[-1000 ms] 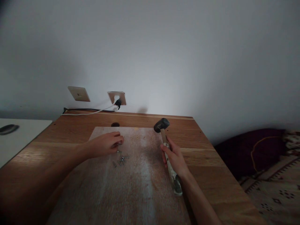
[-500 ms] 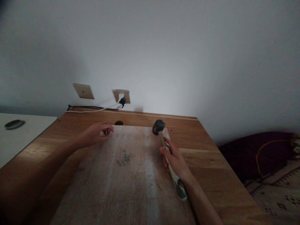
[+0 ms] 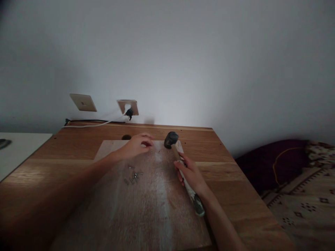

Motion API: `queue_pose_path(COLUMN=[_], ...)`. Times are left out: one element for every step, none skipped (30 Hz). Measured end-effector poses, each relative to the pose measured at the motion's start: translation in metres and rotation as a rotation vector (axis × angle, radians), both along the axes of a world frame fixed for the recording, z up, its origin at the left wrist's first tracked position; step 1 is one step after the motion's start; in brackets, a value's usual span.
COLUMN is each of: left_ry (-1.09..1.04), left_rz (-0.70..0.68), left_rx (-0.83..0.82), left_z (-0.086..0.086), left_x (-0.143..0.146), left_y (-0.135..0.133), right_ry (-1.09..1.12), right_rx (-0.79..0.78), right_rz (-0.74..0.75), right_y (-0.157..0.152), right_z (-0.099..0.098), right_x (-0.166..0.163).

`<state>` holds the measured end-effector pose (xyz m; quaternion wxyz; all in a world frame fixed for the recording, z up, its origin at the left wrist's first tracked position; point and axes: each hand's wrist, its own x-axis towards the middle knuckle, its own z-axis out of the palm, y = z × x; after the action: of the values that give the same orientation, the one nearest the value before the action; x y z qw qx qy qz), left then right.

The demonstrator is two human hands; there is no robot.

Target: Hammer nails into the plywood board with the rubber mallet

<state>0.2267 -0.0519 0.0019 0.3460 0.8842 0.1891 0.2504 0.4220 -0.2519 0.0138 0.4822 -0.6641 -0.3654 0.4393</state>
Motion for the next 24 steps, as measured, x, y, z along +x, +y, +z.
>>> queue_pose_path(left_ry=[-0.034,-0.056,-0.069,-0.071,-0.065,-0.059,-0.055,-0.055,-0.059,-0.067,-0.074,-0.074,-0.068,-0.056,-0.041,-0.026,-0.018,-0.016,-0.019,-0.024,-0.031,-0.034,-0.036,-0.037], left_rz=[-0.007,-0.012,-0.015,-0.026,-0.044,-0.067,-0.089,-0.104,-0.107,-0.101,-0.091,-0.087,-0.092,-0.107,-0.125,-0.146,-0.164,-0.174,-0.178,-0.178,-0.174,-0.169,-0.166,-0.163], left_rx=[-0.024,-0.046,-0.064,-0.075,-0.076,-0.069,-0.059,-0.054,-0.058,-0.069,-0.081,-0.090,-0.091,-0.084,-0.073,-0.062,-0.050,-0.037,-0.023,-0.009,0.003,0.012,0.017,0.020], left_z=[-0.001,-0.003,-0.005,-0.008,-0.011,-0.014,-0.017,-0.020,-0.022,-0.023,-0.024,-0.024,-0.023,-0.023,-0.022,-0.021,-0.021,-0.021,-0.022,-0.023,-0.024,-0.025,-0.026,-0.027], left_x=[0.015,0.028,0.040,0.049,0.056,0.061,0.064,0.065,0.065,0.065,0.064,0.063,0.063,0.063,0.063,0.063,0.064,0.065,0.066,0.066,0.067,0.067,0.067,0.067], left_y=[-0.002,-0.003,-0.005,-0.008,-0.010,-0.012,-0.013,-0.014,-0.015,-0.015,-0.015,-0.015,-0.015,-0.015,-0.016,-0.016,-0.017,-0.018,-0.020,-0.021,-0.022,-0.023,-0.024,-0.025], right_ry=[0.008,0.015,0.019,0.021,0.020,0.017,0.018,0.023,0.032,0.041,0.049,0.056,0.061,0.063,0.064,0.065,0.063,0.060,0.058,0.057,0.058,0.057,0.056,0.053], right_rx=[0.004,0.002,-0.002,-0.003,-0.002,0.001,0.004,0.009,0.012,0.008,-0.002,-0.016,-0.027,-0.032,-0.032,-0.031,-0.029,-0.031,-0.036,-0.042,-0.047,-0.046,-0.043,-0.039], right_rz=[-0.025,-0.042,-0.054,-0.063,-0.068,-0.071,-0.076,-0.083,-0.091,-0.097,-0.100,-0.098,-0.095,-0.094,-0.094,-0.093,-0.095,-0.095,-0.094,-0.089,-0.083,-0.074,-0.062,-0.052], right_y=[0.000,0.000,0.000,0.000,-0.001,-0.001,-0.001,-0.001,-0.001,-0.002,-0.002,-0.002,-0.002,-0.003,-0.003,-0.003,-0.003,-0.002,-0.002,-0.002,-0.001,-0.001,-0.002,-0.002], right_z=[0.001,0.001,0.002,0.002,0.002,0.002,0.001,0.001,0.001,0.001,0.001,0.001,0.001,0.001,0.001,0.001,0.001,0.000,0.000,-0.001,-0.001,-0.002,-0.002,-0.001], right_x=[0.000,0.000,0.001,0.002,0.004,0.006,0.008,0.009,0.011,0.012,0.013,0.013,0.013,0.013,0.013,0.013,0.013,0.013,0.013,0.014,0.014,0.015,0.015,0.016])
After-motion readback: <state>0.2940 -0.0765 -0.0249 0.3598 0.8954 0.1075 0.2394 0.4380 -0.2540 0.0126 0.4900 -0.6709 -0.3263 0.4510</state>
